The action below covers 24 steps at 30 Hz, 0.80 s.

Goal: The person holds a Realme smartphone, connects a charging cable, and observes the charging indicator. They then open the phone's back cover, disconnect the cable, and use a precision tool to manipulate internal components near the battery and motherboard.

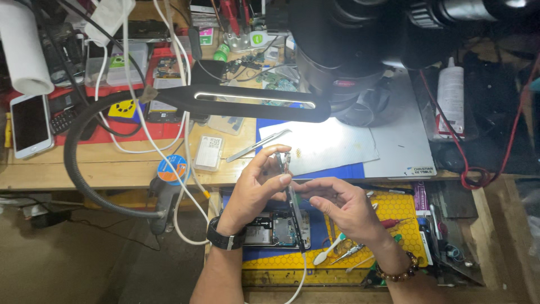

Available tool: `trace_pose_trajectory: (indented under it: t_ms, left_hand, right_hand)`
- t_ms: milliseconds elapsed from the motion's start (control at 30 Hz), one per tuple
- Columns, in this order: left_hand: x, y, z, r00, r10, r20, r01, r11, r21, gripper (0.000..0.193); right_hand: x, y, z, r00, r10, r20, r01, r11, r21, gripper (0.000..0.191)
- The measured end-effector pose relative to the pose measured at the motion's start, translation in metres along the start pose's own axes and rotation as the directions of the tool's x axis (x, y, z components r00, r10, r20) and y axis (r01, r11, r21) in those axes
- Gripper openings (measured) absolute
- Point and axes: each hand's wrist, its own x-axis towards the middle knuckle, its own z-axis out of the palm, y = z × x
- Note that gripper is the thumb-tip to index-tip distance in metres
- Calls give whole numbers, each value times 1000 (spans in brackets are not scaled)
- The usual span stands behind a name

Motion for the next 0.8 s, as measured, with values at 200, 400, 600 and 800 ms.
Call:
trace_pose_trajectory:
  t_ms: [200,400,600,800]
  left_hand:
    - [-1,-10,2,997,45,64,-46,999,19,63]
    - [-3,-2,6,994,29,105,-38,995,89,62]
    - [-9,2,11,996,9,84,-36,943,332,67]
    - [-7,7,23,988,4,155,-56,942,331,65]
  right_hand:
    - [-8,20,-33,966,-54,-253,45,998,-40,16]
    - [-29,-5,-62,972,27,-232,-90,960,-266,10]
    - [-61,-19,-63,963,199,-181,-266,614,-743,11]
    - [-93,-15,-77,997,-6,-72,-54,606,-794,9]
